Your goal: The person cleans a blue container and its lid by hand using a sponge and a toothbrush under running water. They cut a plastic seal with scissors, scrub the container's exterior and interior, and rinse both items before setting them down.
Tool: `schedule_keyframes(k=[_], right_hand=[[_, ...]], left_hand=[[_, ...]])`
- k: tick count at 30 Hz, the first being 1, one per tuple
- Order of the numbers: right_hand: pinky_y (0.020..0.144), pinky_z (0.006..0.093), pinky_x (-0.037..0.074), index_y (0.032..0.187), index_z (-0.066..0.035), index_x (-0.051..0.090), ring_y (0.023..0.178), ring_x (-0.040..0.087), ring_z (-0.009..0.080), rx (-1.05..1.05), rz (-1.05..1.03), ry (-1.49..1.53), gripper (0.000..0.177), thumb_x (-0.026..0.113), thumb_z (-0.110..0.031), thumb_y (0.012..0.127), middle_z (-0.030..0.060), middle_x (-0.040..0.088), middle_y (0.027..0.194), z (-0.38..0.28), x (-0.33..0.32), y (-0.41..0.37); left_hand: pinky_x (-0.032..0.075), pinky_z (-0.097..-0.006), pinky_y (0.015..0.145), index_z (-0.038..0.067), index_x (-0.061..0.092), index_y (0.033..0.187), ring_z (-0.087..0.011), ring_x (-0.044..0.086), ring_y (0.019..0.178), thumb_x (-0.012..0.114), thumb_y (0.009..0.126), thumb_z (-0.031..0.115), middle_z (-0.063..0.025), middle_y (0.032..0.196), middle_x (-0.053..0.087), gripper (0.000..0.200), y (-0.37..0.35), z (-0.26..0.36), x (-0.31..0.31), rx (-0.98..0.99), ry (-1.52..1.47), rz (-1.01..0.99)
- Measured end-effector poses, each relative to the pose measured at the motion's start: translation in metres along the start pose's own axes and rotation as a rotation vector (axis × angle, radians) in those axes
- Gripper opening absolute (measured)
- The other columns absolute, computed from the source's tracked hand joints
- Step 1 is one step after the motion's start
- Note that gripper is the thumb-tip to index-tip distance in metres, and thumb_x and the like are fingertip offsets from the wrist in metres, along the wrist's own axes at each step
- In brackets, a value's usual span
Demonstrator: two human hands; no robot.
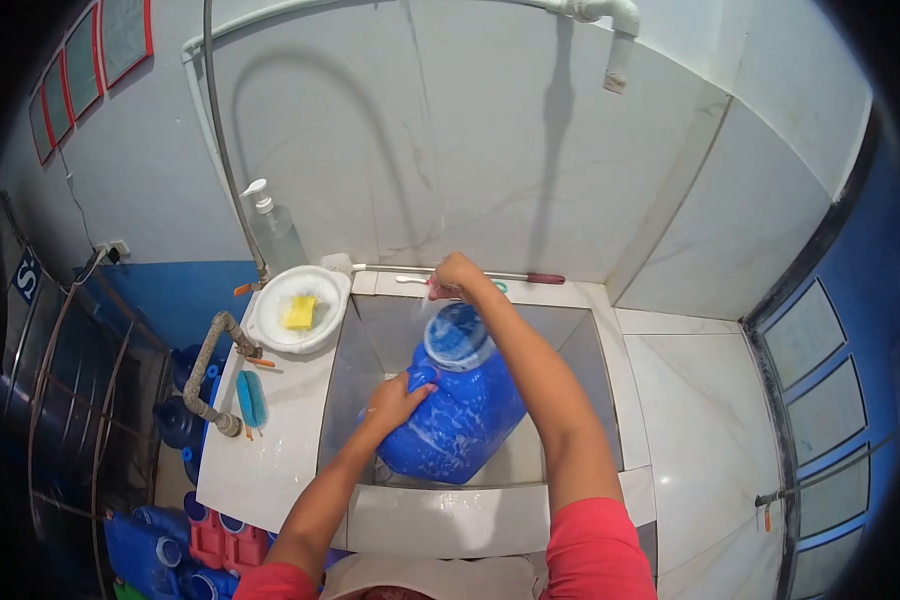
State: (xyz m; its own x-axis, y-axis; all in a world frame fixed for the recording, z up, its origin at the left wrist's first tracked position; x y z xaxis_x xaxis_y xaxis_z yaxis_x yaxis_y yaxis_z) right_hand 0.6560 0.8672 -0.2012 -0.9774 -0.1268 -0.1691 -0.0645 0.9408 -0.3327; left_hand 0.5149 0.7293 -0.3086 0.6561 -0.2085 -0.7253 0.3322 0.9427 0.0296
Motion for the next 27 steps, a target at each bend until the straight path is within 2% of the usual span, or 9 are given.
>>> schedule_keyframes(k=[5, 10, 12, 18, 20, 22, 23, 25, 27], right_hand=[[0.05, 0.0357, 0.054, 0.078, 0.013, 0.06, 0.065, 0.066, 0.0316, 0.028, 0.008, -0.163, 0.012, 0.051, 0.008, 0.072, 0.0223, 0.062, 0.07, 0.002, -0.014, 0.013], [0.055, 0.0345, 0.056, 0.079, 0.015, 0.059, 0.067, 0.067, 0.0334, -0.008, -0.143, -0.372, 0.013, 0.05, 0.011, 0.071, 0.0231, 0.062, 0.07, -0.002, -0.012, 0.019], [0.056, 0.0335, 0.057, 0.079, 0.016, 0.059, 0.068, 0.067, 0.0337, -0.097, -0.221, -0.495, 0.014, 0.05, 0.012, 0.07, 0.0243, 0.062, 0.071, -0.005, -0.007, 0.025], [0.059, 0.029, 0.057, 0.083, 0.015, 0.059, 0.069, 0.067, 0.0296, 0.152, -0.172, -0.187, 0.017, 0.046, 0.01, 0.073, 0.0253, 0.063, 0.077, -0.011, -0.007, 0.005], [0.06, 0.0292, 0.057, 0.083, 0.015, 0.058, 0.069, 0.067, 0.0303, -0.011, -0.44, -0.522, 0.017, 0.043, 0.01, 0.075, 0.0225, 0.062, 0.077, -0.018, 0.012, 0.0], [0.06, 0.0293, 0.057, 0.082, 0.015, 0.057, 0.07, 0.068, 0.0308, 0.096, -0.334, -0.36, 0.018, 0.042, 0.009, 0.075, 0.022, 0.062, 0.077, -0.013, 0.007, 0.005], [0.06, 0.0295, 0.058, 0.082, 0.015, 0.057, 0.07, 0.068, 0.0312, 0.202, -0.231, -0.197, 0.018, 0.041, 0.009, 0.075, 0.0215, 0.062, 0.078, -0.005, 0.001, 0.007], [0.06, 0.0294, 0.058, 0.082, 0.014, 0.057, 0.071, 0.068, 0.0315, 0.19, -0.256, -0.21, 0.018, 0.041, 0.009, 0.076, 0.0217, 0.062, 0.078, -0.006, 0.001, 0.009], [0.06, 0.0292, 0.058, 0.082, 0.014, 0.057, 0.071, 0.068, 0.0317, 0.177, -0.285, -0.222, 0.017, 0.042, 0.009, 0.076, 0.0219, 0.062, 0.079, -0.006, 0.002, 0.011]], left_hand=[[0.046, -0.0474, 0.074, -0.006, 0.056, 0.088, -0.042, 0.061, 0.084, 0.057, 0.082, 0.048, -0.0276, 0.086, 0.062, 0.054, 0.01, -0.036, 0.009, -0.153, -0.112, 0.105], [0.049, -0.0416, 0.057, -0.007, 0.055, 0.082, -0.0324, 0.064, 0.058, 0.058, 0.083, 0.042, -0.0218, 0.067, 0.062, 0.049, -0.002, -0.063, 0.012, -0.412, -0.335, 0.179], [0.049, -0.0404, 0.052, -0.007, 0.055, 0.081, -0.0295, 0.062, 0.052, 0.058, 0.084, 0.041, -0.0195, 0.062, 0.061, 0.048, 0.003, -0.079, 0.019, -0.42, -0.363, 0.205], [0.046, -0.0381, 0.044, -0.004, 0.056, 0.081, -0.0241, 0.059, 0.044, 0.058, 0.085, 0.039, -0.015, 0.057, 0.058, 0.043, 0.016, -0.069, 0.007, -0.262, -0.404, 0.059], [0.046, -0.0376, 0.042, -0.003, 0.056, 0.084, -0.0233, 0.059, 0.043, 0.058, 0.086, 0.038, -0.0143, 0.057, 0.058, 0.041, 0.031, -0.051, 0.0, -0.177, -0.417, -0.025], [0.044, -0.0346, 0.045, 0.004, 0.063, 0.096, -0.0207, 0.058, 0.049, 0.058, 0.086, 0.039, -0.0092, 0.06, 0.058, 0.037, 0.049, -0.021, 0.001, 0.002, -0.345, -0.246], [0.044, -0.0346, 0.045, 0.004, 0.063, 0.096, -0.0207, 0.058, 0.049, 0.058, 0.086, 0.039, -0.0092, 0.06, 0.058, 0.037, 0.062, -0.018, -0.002, 0.0, -0.35, -0.244], [0.046, -0.0412, 0.069, 0.005, 0.064, 0.1, -0.0259, 0.062, 0.074, 0.055, 0.085, 0.05, -0.0129, 0.081, 0.064, 0.048, 0.086, 0.008, -0.009, 0.284, 0.278, -0.154], [0.04, -0.0446, 0.08, 0.007, 0.063, 0.103, -0.0281, 0.059, 0.087, 0.053, 0.084, 0.053, -0.0141, 0.093, 0.062, 0.051, 0.104, 0.016, -0.002, 0.194, 0.401, -0.02]])
Point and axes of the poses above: each hand's wrist, its own y-axis towards the middle knuckle, its own x-axis out of the palm, z = x × y, the point moved 9 cm from there along y, towards the middle knuckle
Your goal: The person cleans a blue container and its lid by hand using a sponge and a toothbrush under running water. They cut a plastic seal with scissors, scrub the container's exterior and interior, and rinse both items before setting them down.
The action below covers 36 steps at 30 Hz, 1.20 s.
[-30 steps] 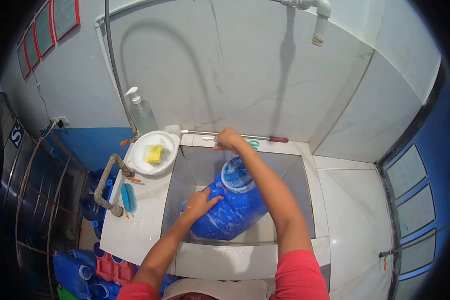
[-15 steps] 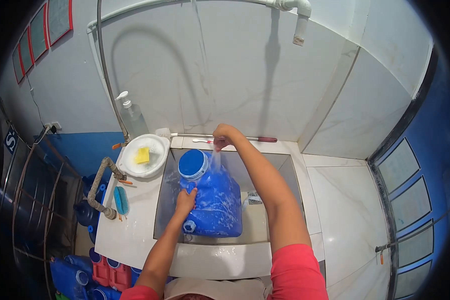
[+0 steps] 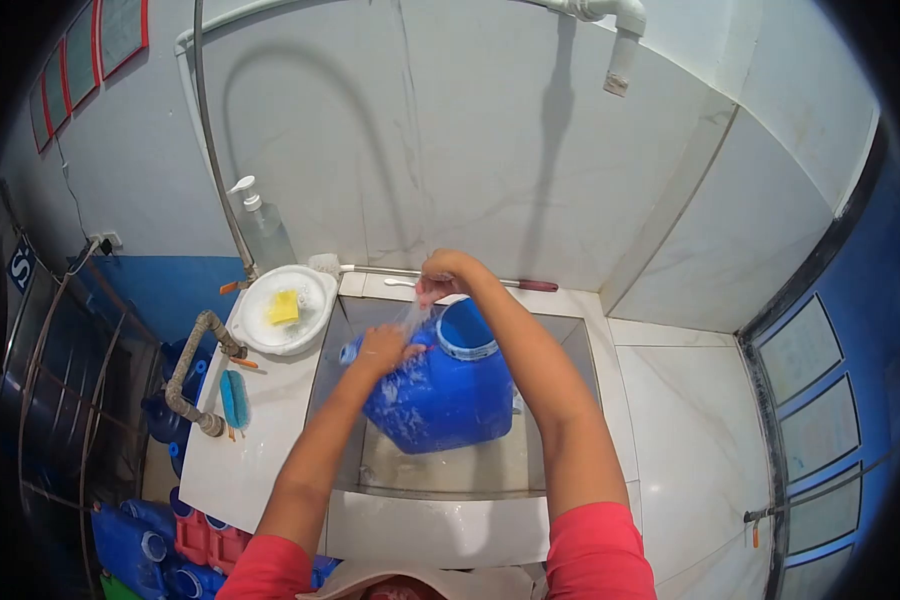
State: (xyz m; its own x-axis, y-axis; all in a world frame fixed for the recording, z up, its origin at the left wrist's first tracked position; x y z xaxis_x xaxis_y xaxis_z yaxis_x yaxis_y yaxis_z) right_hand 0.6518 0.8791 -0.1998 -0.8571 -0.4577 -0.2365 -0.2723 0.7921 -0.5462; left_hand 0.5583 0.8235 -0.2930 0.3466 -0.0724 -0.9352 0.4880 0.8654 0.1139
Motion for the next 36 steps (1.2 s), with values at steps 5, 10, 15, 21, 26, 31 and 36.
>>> schedule_keyframes(k=[5, 10, 15, 21, 26, 31, 36], right_hand=[[0.06, 0.0297, 0.058, 0.083, 0.014, 0.056, 0.069, 0.067, 0.0327, -0.04, 0.035, 0.043, 0.015, 0.043, 0.01, 0.077, 0.0232, 0.062, 0.078, -0.002, 0.001, 0.002], [0.058, 0.0296, 0.058, 0.084, 0.014, 0.057, 0.067, 0.067, 0.0303, -0.043, 0.081, 0.113, 0.015, 0.043, 0.009, 0.079, 0.0235, 0.062, 0.078, -0.005, -0.006, 0.003], [0.058, 0.03, 0.058, 0.083, 0.014, 0.058, 0.067, 0.067, 0.0292, -0.062, 0.116, 0.098, 0.015, 0.044, 0.008, 0.08, 0.0226, 0.063, 0.077, -0.003, -0.011, 0.004], [0.06, 0.0314, 0.058, 0.078, 0.013, 0.061, 0.065, 0.067, 0.0291, -0.11, 0.085, 0.049, 0.013, 0.048, 0.01, 0.075, 0.0188, 0.063, 0.077, -0.001, -0.005, 0.006], [0.056, 0.0326, 0.058, 0.076, 0.008, 0.062, 0.068, 0.067, 0.0275, -0.072, 0.159, -0.111, 0.014, 0.048, 0.007, 0.076, 0.0165, 0.064, 0.076, 0.001, -0.008, 0.006], [0.056, 0.0294, 0.056, 0.074, 0.006, 0.063, 0.062, 0.066, 0.0234, -0.066, 0.207, -0.057, 0.016, 0.047, 0.003, 0.077, 0.0166, 0.063, 0.072, 0.01, -0.009, 0.009], [0.05, 0.0323, 0.054, 0.079, 0.006, 0.062, 0.056, 0.062, 0.0222, -0.079, 0.186, -0.048, 0.016, 0.046, 0.005, 0.078, 0.015, 0.062, 0.071, 0.019, -0.007, 0.022]], left_hand=[[0.028, -0.051, 0.095, 0.009, 0.059, 0.111, -0.0298, 0.051, 0.107, 0.051, 0.084, 0.05, -0.016, 0.113, 0.055, 0.05, 0.013, 0.034, 0.001, 0.024, 0.135, 0.49], [0.034, -0.0451, 0.092, 0.003, 0.051, 0.117, -0.0318, 0.05, 0.103, 0.057, 0.085, 0.027, -0.0178, 0.107, 0.054, 0.04, 0.014, 0.069, 0.003, 0.112, 0.043, 0.398], [0.038, -0.0427, 0.091, 0.0, 0.053, 0.114, -0.0322, 0.05, 0.102, 0.059, 0.081, 0.012, -0.017, 0.107, 0.053, 0.036, -0.017, 0.097, -0.018, 0.303, -0.052, 0.53], [0.041, -0.0404, 0.09, 0.003, 0.059, 0.111, -0.0339, 0.051, 0.104, 0.064, 0.077, 0.013, -0.0172, 0.108, 0.055, 0.035, 0.015, 0.061, -0.017, 0.272, -0.363, 0.341], [0.045, -0.0422, 0.086, 0.003, 0.061, 0.103, -0.0373, 0.056, 0.1, 0.064, 0.077, 0.043, -0.0213, 0.105, 0.06, 0.047, 0.034, 0.031, -0.019, 0.181, -0.312, 0.203], [0.049, -0.0436, 0.074, 0.002, 0.061, 0.095, -0.0382, 0.061, 0.081, 0.057, 0.082, 0.049, -0.0196, 0.085, 0.063, 0.049, 0.01, 0.016, 0.001, 0.11, -0.105, 0.006], [0.05, -0.0433, 0.066, -0.007, 0.058, 0.096, -0.0341, 0.064, 0.064, 0.053, 0.084, 0.05, -0.0205, 0.067, 0.063, 0.059, -0.045, -0.018, 0.011, -0.195, -0.412, -0.212]])
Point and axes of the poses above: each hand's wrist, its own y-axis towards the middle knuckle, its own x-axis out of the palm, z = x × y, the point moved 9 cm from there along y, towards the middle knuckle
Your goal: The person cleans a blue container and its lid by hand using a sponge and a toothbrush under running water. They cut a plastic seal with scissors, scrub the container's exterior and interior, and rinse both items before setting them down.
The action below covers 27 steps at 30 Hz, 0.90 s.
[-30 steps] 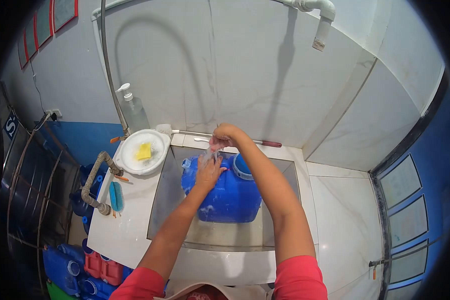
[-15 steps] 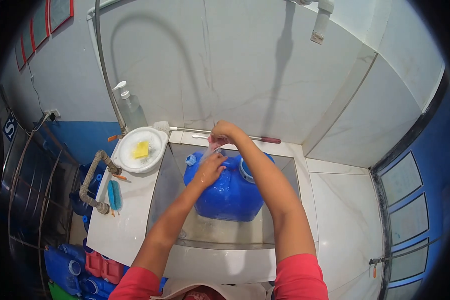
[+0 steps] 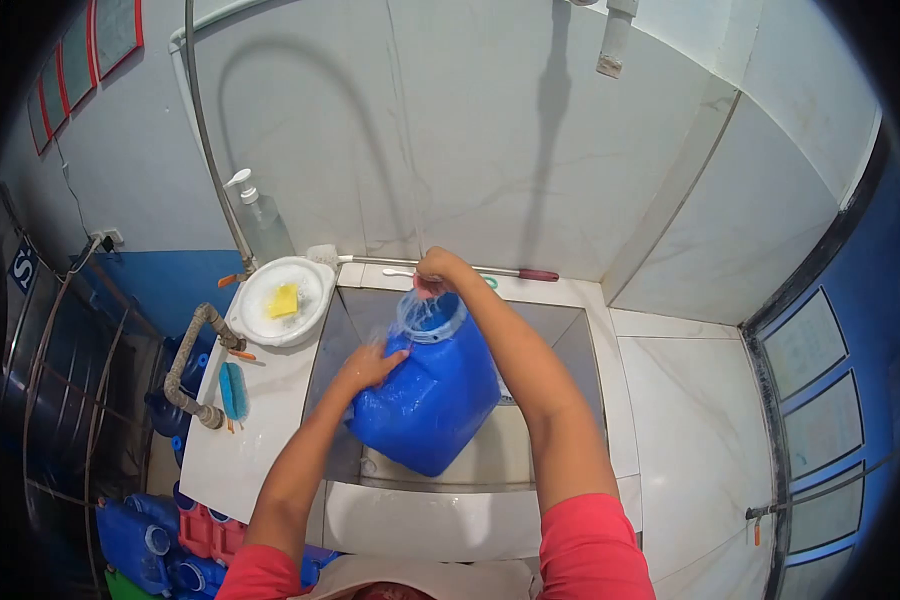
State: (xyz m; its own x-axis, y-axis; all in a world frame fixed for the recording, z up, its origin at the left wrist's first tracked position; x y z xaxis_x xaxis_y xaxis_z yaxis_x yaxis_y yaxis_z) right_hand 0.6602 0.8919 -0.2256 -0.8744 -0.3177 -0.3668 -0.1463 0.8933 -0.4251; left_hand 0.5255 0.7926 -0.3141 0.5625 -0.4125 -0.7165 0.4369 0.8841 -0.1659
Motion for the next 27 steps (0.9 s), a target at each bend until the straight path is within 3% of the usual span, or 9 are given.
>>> schedule_keyframes(k=[6, 8, 11, 12, 14, 15, 17, 23, 27], right_hand=[[0.057, 0.0316, 0.051, 0.075, 0.0, 0.063, 0.058, 0.06, 0.0199, 0.054, -0.09, -0.137, 0.013, 0.052, -0.006, 0.078, 0.0095, 0.061, 0.068, 0.014, -0.003, 0.025], [0.056, 0.0316, 0.047, 0.076, -0.001, 0.063, 0.061, 0.06, 0.0205, -0.05, 0.351, 0.095, 0.012, 0.055, -0.009, 0.077, 0.0094, 0.061, 0.068, 0.038, -0.04, 0.077], [0.054, 0.0293, 0.043, 0.077, -0.003, 0.063, 0.064, 0.06, 0.0201, -0.405, 0.745, -0.124, 0.01, 0.057, -0.01, 0.076, 0.0103, 0.061, 0.067, 0.099, -0.048, 0.209], [0.054, 0.0293, 0.043, 0.077, -0.003, 0.063, 0.064, 0.06, 0.0201, -0.405, 0.747, -0.119, 0.01, 0.057, -0.01, 0.076, 0.0103, 0.061, 0.067, 0.096, -0.043, 0.194], [0.053, 0.0312, 0.042, 0.076, -0.004, 0.064, 0.067, 0.06, 0.0206, -0.141, 0.519, 0.706, 0.007, 0.057, -0.008, 0.075, 0.0103, 0.06, 0.064, 0.111, -0.017, 0.136], [0.053, 0.0312, 0.042, 0.076, -0.004, 0.064, 0.067, 0.06, 0.0206, -0.124, 0.52, 0.709, 0.007, 0.057, -0.008, 0.075, 0.0103, 0.06, 0.064, 0.116, -0.021, 0.125], [0.054, 0.0347, 0.047, 0.078, 0.001, 0.062, 0.063, 0.061, 0.0233, -0.002, -0.149, -0.019, 0.009, 0.055, -0.005, 0.078, 0.0137, 0.06, 0.068, 0.122, 0.015, 0.12], [0.064, 0.0357, 0.057, 0.094, 0.013, 0.058, 0.07, 0.066, 0.0301, 0.117, -0.166, 0.015, 0.02, 0.053, 0.0, 0.079, 0.0243, 0.063, 0.08, 0.051, 0.02, 0.032], [0.066, 0.0355, 0.058, 0.093, 0.015, 0.058, 0.07, 0.067, 0.0309, 0.086, -0.194, -0.018, 0.021, 0.046, 0.005, 0.078, 0.0253, 0.063, 0.077, 0.023, 0.018, 0.014]], left_hand=[[0.05, -0.0396, 0.053, -0.009, 0.058, 0.092, -0.0278, 0.062, 0.051, 0.054, 0.085, 0.046, -0.0198, 0.06, 0.061, 0.056, -0.051, -0.07, 0.005, -0.304, -0.246, 0.301], [0.05, -0.0385, 0.053, -0.009, 0.057, 0.09, -0.0265, 0.062, 0.05, 0.053, 0.086, 0.046, -0.0194, 0.059, 0.06, 0.055, -0.063, -0.079, 0.006, -0.308, -0.235, 0.314], [0.049, -0.0371, 0.05, -0.008, 0.056, 0.085, -0.0252, 0.061, 0.048, 0.054, 0.086, 0.046, -0.0183, 0.058, 0.06, 0.054, -0.074, -0.087, 0.009, -0.333, -0.251, 0.351], [0.049, -0.0371, 0.05, -0.008, 0.056, 0.085, -0.0252, 0.061, 0.048, 0.054, 0.086, 0.046, -0.0183, 0.058, 0.06, 0.054, -0.074, -0.085, 0.007, -0.332, -0.246, 0.351], [0.048, -0.0359, 0.045, -0.008, 0.055, 0.083, -0.0242, 0.06, 0.046, 0.054, 0.087, 0.044, -0.0173, 0.056, 0.059, 0.052, -0.081, -0.09, 0.012, -0.396, -0.316, 0.356], [0.048, -0.0359, 0.045, -0.008, 0.055, 0.083, -0.0242, 0.06, 0.046, 0.054, 0.087, 0.044, -0.0173, 0.056, 0.059, 0.052, -0.081, -0.093, 0.016, -0.405, -0.315, 0.342], [0.047, -0.0349, 0.042, -0.008, 0.054, 0.084, -0.0238, 0.06, 0.045, 0.055, 0.087, 0.042, -0.0167, 0.056, 0.058, 0.051, -0.079, -0.103, 0.023, -0.447, -0.393, 0.352], [0.047, -0.0332, 0.04, -0.013, 0.053, 0.096, -0.0232, 0.059, 0.043, 0.056, 0.086, 0.039, -0.0186, 0.06, 0.06, 0.053, -0.083, -0.088, 0.014, -0.438, -0.336, 0.444], [0.051, -0.0441, 0.063, -0.008, 0.052, 0.107, -0.0381, 0.064, 0.069, 0.057, 0.084, 0.039, -0.0222, 0.075, 0.065, 0.052, -0.062, -0.108, 0.02, -0.271, -0.16, 0.448]])
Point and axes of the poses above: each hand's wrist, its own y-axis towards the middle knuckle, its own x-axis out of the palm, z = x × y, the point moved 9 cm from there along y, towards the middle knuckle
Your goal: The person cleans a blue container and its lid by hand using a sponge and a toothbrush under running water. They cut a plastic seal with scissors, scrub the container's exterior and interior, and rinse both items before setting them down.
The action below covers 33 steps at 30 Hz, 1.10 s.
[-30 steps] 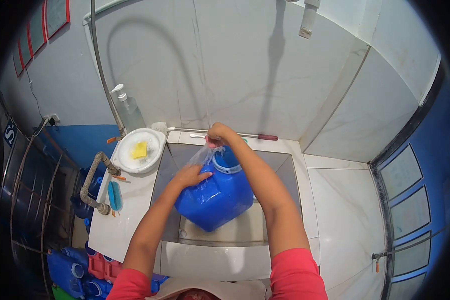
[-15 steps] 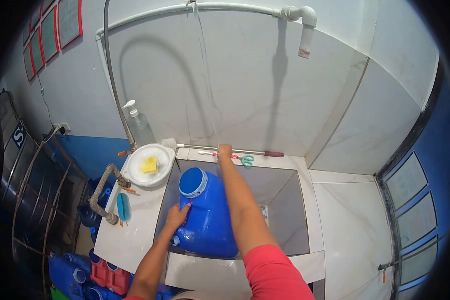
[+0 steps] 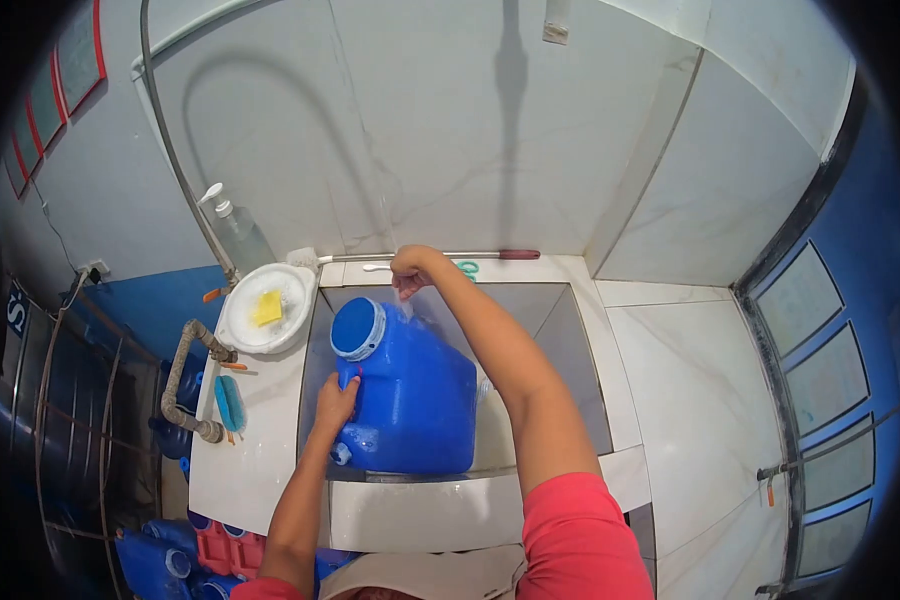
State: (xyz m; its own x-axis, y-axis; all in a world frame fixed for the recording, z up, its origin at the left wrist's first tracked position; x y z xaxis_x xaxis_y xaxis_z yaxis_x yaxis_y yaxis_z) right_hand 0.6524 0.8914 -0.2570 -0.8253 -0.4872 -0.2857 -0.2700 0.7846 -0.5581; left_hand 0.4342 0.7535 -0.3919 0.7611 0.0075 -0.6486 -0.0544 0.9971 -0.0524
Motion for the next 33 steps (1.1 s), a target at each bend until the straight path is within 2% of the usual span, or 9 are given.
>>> schedule_keyframes(k=[4, 6, 12, 18, 21, 25, 27, 32, 33], right_hand=[[0.065, 0.0321, 0.058, 0.091, 0.011, 0.06, 0.069, 0.067, 0.0275, -0.029, 0.055, -0.005, 0.02, 0.045, 0.009, 0.078, 0.0238, 0.064, 0.079, -0.02, -0.002, -0.015], [0.064, 0.0311, 0.058, 0.089, 0.01, 0.06, 0.069, 0.067, 0.0264, 0.009, 0.062, -0.021, 0.019, 0.045, 0.009, 0.078, 0.0226, 0.064, 0.079, -0.025, -0.002, -0.022], [0.06, 0.0312, 0.058, 0.085, 0.01, 0.059, 0.07, 0.067, 0.0297, 0.012, 0.079, 0.058, 0.017, 0.044, 0.009, 0.077, 0.0194, 0.063, 0.076, -0.024, 0.001, -0.021], [0.057, 0.0325, 0.059, 0.08, 0.012, 0.057, 0.071, 0.067, 0.0338, -0.03, 0.072, 0.235, 0.018, 0.043, 0.016, 0.069, 0.0181, 0.059, 0.083, -0.029, 0.0, -0.02], [0.056, 0.0313, 0.058, 0.078, 0.011, 0.058, 0.068, 0.067, 0.0308, -0.061, 0.09, 0.218, 0.017, 0.043, 0.014, 0.07, 0.0185, 0.06, 0.079, -0.038, 0.0, -0.031], [0.051, 0.029, 0.054, 0.074, 0.007, 0.062, 0.06, 0.067, 0.0247, -0.073, 0.145, 0.095, 0.016, 0.046, 0.01, 0.074, 0.0161, 0.063, 0.066, -0.042, -0.005, -0.029], [0.05, 0.029, 0.053, 0.072, 0.005, 0.062, 0.059, 0.066, 0.0237, -0.083, 0.172, 0.099, 0.016, 0.047, 0.009, 0.074, 0.0151, 0.063, 0.065, -0.041, -0.009, -0.027], [0.051, 0.0312, 0.052, 0.069, 0.003, 0.064, 0.059, 0.066, 0.0224, -0.153, 0.236, 0.121, 0.015, 0.05, 0.005, 0.075, 0.0136, 0.063, 0.063, -0.038, -0.017, -0.023], [0.054, 0.0349, 0.053, 0.074, 0.003, 0.065, 0.064, 0.067, 0.0252, -0.232, 0.244, -0.053, 0.018, 0.05, -0.004, 0.079, 0.015, 0.064, 0.066, -0.041, -0.017, -0.025]], left_hand=[[0.048, -0.0469, 0.074, 0.001, 0.051, 0.114, -0.0446, 0.061, 0.082, 0.057, 0.084, 0.041, -0.0235, 0.085, 0.065, 0.051, 0.006, 0.062, -0.02, 0.201, 0.01, -0.105], [0.046, -0.0487, 0.079, 0.008, 0.051, 0.117, -0.041, 0.06, 0.087, 0.058, 0.084, 0.042, -0.0209, 0.094, 0.064, 0.048, 0.015, 0.089, -0.011, 0.284, 0.336, -0.266], [0.032, -0.0552, 0.094, 0.013, 0.053, 0.119, -0.0306, 0.051, 0.107, 0.055, 0.085, 0.042, -0.0149, 0.105, 0.057, 0.045, 0.054, 0.135, 0.019, 0.509, 0.476, 0.164], [0.033, -0.0468, 0.095, 0.006, 0.058, 0.111, -0.0319, 0.051, 0.106, 0.058, 0.084, 0.034, -0.0163, 0.111, 0.056, 0.039, 0.078, 0.17, 0.046, 0.767, 0.198, 0.09], [0.036, -0.0434, 0.093, 0.005, 0.06, 0.108, -0.0331, 0.053, 0.102, 0.062, 0.08, 0.038, -0.0165, 0.107, 0.06, 0.043, 0.078, 0.19, 0.035, 0.732, 0.059, -0.111], [0.042, -0.0434, 0.086, 0.004, 0.061, 0.104, -0.0354, 0.057, 0.093, 0.064, 0.078, 0.044, -0.0178, 0.101, 0.062, 0.047, 0.092, 0.181, 0.044, 0.616, -0.138, -0.199], [0.046, -0.0427, 0.079, 0.007, 0.063, 0.102, -0.0335, 0.06, 0.089, 0.067, 0.072, 0.05, -0.0169, 0.093, 0.064, 0.053, 0.09, 0.183, 0.04, 0.62, 0.031, -0.033], [0.048, -0.0433, 0.074, 0.007, 0.063, 0.096, -0.0354, 0.06, 0.084, 0.06, 0.081, 0.043, -0.0186, 0.094, 0.064, 0.04, 0.064, 0.208, 0.038, 0.571, 0.225, -0.113], [0.047, -0.0438, 0.074, 0.005, 0.063, 0.094, -0.0361, 0.06, 0.085, 0.057, 0.084, 0.038, -0.019, 0.095, 0.063, 0.035, 0.058, 0.212, 0.041, 0.568, 0.269, -0.146]])
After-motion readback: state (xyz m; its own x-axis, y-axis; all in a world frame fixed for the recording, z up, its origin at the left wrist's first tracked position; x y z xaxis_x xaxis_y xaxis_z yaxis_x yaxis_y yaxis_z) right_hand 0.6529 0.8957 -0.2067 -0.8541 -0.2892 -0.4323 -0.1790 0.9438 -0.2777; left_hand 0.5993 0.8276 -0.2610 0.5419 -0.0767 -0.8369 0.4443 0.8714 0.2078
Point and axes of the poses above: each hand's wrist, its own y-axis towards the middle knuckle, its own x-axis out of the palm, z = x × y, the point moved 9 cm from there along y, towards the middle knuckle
